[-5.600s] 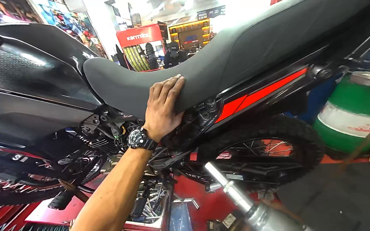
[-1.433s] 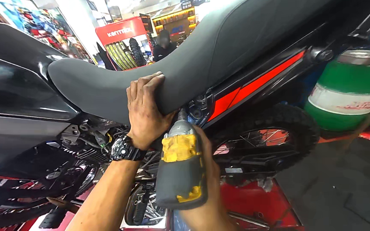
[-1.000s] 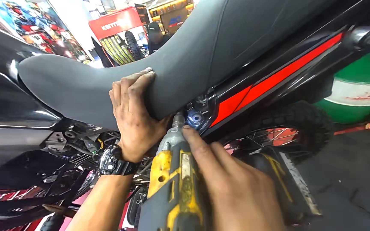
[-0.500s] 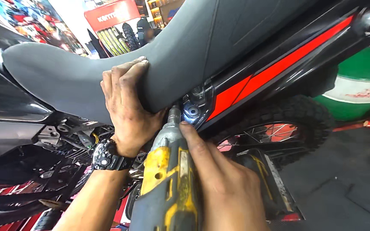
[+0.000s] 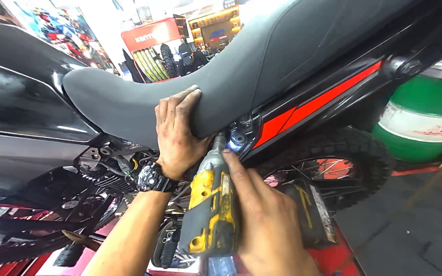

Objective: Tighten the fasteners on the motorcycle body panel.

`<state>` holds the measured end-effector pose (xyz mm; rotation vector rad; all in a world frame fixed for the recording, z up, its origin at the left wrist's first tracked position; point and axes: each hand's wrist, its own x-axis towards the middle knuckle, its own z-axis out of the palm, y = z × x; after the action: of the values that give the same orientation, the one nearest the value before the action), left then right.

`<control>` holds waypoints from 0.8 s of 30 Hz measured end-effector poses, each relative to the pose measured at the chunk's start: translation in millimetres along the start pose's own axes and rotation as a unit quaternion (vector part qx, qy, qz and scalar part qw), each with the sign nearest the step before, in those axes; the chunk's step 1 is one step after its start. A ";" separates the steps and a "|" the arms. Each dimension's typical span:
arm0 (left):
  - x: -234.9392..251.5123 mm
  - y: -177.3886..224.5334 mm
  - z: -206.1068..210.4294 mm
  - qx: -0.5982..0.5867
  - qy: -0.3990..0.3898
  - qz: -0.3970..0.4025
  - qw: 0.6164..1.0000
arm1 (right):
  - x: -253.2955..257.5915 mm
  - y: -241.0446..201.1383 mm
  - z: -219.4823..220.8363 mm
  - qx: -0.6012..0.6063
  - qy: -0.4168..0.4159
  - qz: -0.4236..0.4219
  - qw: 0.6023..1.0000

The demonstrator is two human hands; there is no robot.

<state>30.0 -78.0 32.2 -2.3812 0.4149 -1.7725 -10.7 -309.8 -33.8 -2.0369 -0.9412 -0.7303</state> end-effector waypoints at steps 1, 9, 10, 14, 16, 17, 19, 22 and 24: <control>-0.5 -0.3 -0.7 -0.003 -0.004 -0.003 1.000 | -2.2 -0.2 -0.1 -0.003 0.000 -0.004 1.000; -2.4 -6.5 -8.2 -0.055 -0.033 0.015 0.998 | -40.1 1.2 -3.0 0.100 -0.010 -0.012 0.995; -2.0 -7.7 -10.1 -0.052 -0.041 0.018 0.998 | -47.4 4.4 -1.5 0.131 -0.013 -0.010 0.991; -3.9 -11.9 -14.9 -0.004 -0.085 0.021 0.996 | -72.4 15.1 4.8 0.249 -0.006 -0.012 0.968; -1.9 -16.3 -15.9 -0.001 -0.100 0.028 0.995 | -79.2 16.2 5.5 0.274 0.011 -0.023 0.961; 0.0 -18.4 -16.7 -0.007 -0.106 0.034 0.994 | -80.4 15.9 3.5 0.278 0.013 -0.028 0.960; 5.2 -21.1 -18.4 -0.020 -0.117 0.046 0.992 | -78.6 14.3 -4.2 0.281 0.010 -0.033 0.959; 3.3 -20.9 -14.2 -0.033 -0.098 0.033 0.994 | -71.5 14.8 -10.9 0.270 0.013 -0.038 0.962; -2.4 -17.6 -11.3 -0.034 -0.076 0.024 0.996 | -68.8 17.4 -10.3 0.254 0.019 -0.047 0.966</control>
<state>21.0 -60.0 38.2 -2.5089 0.5135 -1.5673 -37.2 -351.4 -85.8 -1.5324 -1.0797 -0.5088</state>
